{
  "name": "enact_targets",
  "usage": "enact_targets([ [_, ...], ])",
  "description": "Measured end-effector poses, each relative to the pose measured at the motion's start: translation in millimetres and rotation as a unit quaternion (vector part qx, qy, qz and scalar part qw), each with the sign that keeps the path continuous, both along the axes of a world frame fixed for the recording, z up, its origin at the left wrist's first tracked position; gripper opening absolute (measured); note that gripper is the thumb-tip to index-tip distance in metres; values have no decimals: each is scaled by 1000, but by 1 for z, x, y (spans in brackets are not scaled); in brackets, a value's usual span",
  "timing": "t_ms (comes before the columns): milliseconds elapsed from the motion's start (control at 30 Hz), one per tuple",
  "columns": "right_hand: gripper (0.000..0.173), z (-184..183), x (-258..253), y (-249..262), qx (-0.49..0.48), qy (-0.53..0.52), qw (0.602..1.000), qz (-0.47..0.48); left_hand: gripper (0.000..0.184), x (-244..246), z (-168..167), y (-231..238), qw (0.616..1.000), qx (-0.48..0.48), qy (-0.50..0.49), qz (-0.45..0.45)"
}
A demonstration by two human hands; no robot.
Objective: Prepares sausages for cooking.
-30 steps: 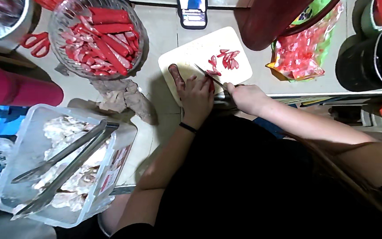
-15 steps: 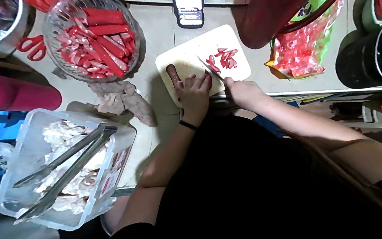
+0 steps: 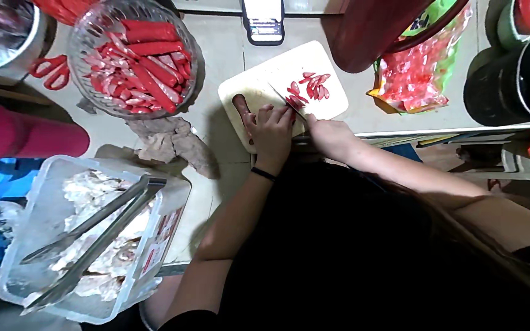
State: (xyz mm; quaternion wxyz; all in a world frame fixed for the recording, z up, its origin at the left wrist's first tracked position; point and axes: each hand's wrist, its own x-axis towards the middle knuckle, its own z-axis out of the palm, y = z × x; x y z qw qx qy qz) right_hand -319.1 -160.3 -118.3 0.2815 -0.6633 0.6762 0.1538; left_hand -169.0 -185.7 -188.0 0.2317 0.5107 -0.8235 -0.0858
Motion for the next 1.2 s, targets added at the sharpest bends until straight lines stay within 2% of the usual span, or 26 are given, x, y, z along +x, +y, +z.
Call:
enact_targets([
  [133, 35, 9, -6, 6, 13, 15, 1000, 10, 25, 0, -3, 0, 1000, 3, 2, 0],
  [267, 27, 16, -2, 13, 4, 16, 1000, 10, 23, 0, -2, 1, 1000, 1, 5, 3],
  [533, 32, 0, 1, 5, 7, -6, 1000, 7, 22, 1, -1, 2, 1000, -4, 18, -3],
  [733, 28, 12, -2, 12, 2, -2, 1000, 8, 23, 5, -3, 4, 1000, 4, 23, -4],
  [967, 31, -1, 3, 12, 12, 9, 1000, 11, 20, 4, 2, 4, 999, 12, 33, -4],
  [1133, 32, 6, -5, 10, 15, -6, 1000, 17, 20, 6, 3, 5, 999, 16, 36, 3],
  [1200, 28, 11, -3, 13, 10, -3, 1000, 24, 19, 6, 2, 5, 999, 15, 35, 6],
])
